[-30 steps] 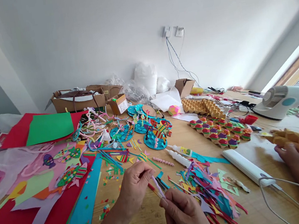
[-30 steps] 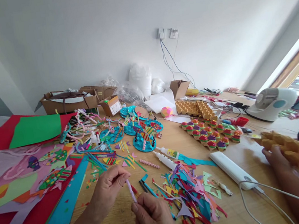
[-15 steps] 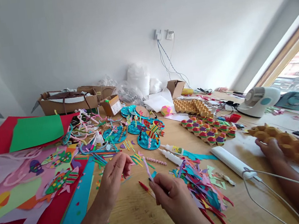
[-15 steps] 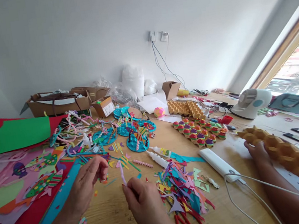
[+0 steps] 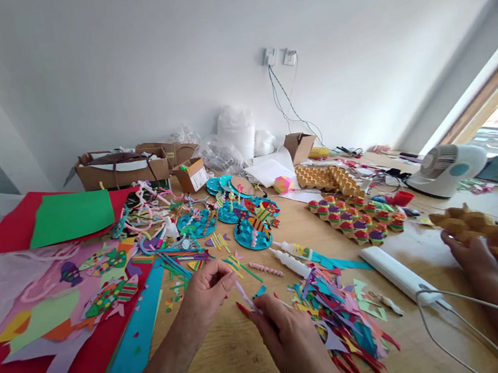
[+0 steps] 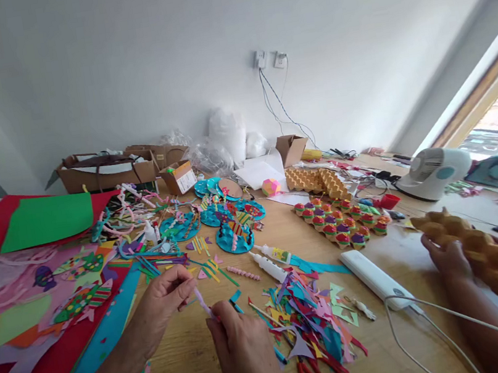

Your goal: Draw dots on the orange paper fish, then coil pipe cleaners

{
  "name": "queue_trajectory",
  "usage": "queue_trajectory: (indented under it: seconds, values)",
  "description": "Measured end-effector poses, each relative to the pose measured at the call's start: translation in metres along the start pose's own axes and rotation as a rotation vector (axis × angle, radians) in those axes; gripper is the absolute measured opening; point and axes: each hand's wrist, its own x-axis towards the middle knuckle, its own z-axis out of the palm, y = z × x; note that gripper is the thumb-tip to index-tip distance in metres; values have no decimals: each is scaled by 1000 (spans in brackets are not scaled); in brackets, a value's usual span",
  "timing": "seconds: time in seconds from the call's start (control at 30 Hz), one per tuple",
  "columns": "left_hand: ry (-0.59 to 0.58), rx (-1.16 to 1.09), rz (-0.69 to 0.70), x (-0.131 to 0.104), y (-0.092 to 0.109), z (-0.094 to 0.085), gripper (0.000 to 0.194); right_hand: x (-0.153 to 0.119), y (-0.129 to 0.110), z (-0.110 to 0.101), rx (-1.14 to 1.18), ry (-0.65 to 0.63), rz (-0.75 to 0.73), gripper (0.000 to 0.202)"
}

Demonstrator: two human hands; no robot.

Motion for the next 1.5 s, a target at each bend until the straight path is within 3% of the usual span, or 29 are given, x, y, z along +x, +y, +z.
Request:
queue_trajectory:
  seconds: [0.13,0.23,0.4,0.5,0.63,0.8,0.9,1.0,1.2,1.33,1.5]
  values:
    - [-81,-357,-182,-8,3,8,31,-3,15,2,97,35,-43,26]
    - [-160,-450,-263,-13,4,13,32,-6,24,1,174,9,-25,28]
    - [-118,-25,-43,-5,1,11,30,-6,24,-6,391,-187,159,28]
    - [-128,47,3,-2,0,10,27,-2,16,-8,614,-286,280,25]
    - [-103,314,211,-4,2,7,24,5,6,-9,714,-268,342,29]
    - [-66,572,414,-4,-2,3,22,10,-3,-14,551,-229,324,29]
    - [-63,526,358,-2,-4,2,23,11,-6,-16,461,-191,309,27]
    - [-60,325,231,0,-3,-6,26,11,-5,-14,431,-175,276,27]
    - [-47,139,150,2,1,-17,27,10,-1,-13,527,-164,292,24]
    - [-178,212,108,-1,1,-6,31,12,-7,-16,499,-140,262,23]
    - [-170,355,192,-4,1,-1,30,12,-9,-16,507,-159,246,22]
